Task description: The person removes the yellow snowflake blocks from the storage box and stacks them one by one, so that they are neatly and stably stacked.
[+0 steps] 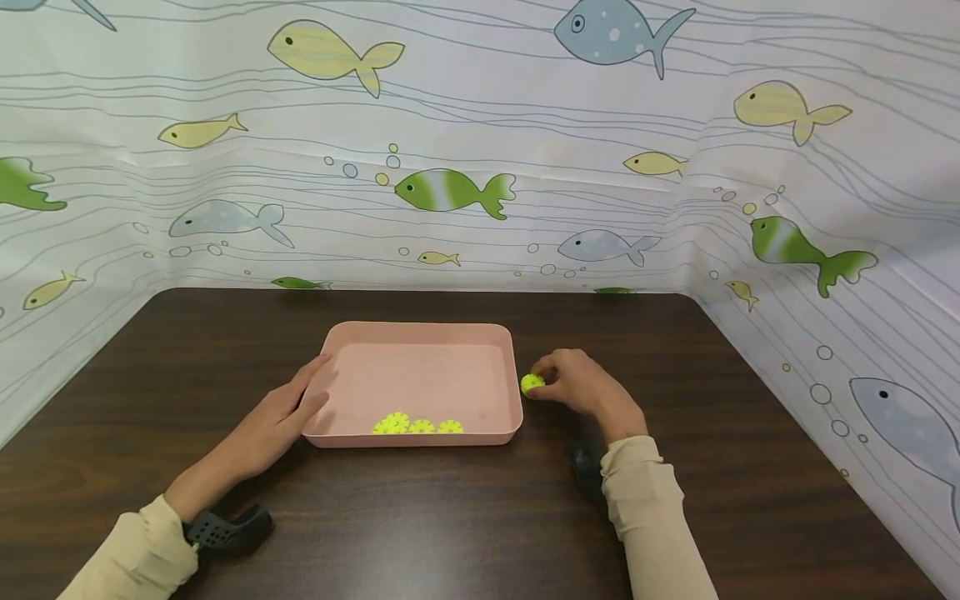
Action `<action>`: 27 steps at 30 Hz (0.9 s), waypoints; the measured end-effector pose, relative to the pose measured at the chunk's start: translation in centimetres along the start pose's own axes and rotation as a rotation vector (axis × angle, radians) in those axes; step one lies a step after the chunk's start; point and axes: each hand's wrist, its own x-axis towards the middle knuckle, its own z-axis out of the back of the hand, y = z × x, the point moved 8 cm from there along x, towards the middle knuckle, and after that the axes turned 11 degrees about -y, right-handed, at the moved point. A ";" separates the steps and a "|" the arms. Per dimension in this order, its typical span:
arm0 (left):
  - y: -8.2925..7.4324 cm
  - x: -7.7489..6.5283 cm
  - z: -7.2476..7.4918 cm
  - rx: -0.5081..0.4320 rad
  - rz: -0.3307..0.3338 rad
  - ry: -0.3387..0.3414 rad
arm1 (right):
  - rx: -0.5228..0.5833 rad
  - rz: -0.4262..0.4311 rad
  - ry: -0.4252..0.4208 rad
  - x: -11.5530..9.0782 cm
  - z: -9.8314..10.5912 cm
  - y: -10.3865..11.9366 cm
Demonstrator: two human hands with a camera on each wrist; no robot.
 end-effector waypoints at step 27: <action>0.3 0.1 0.4 0.023 0.038 0.001 | 0.010 0.392 0.228 2.3 -8.8 17.5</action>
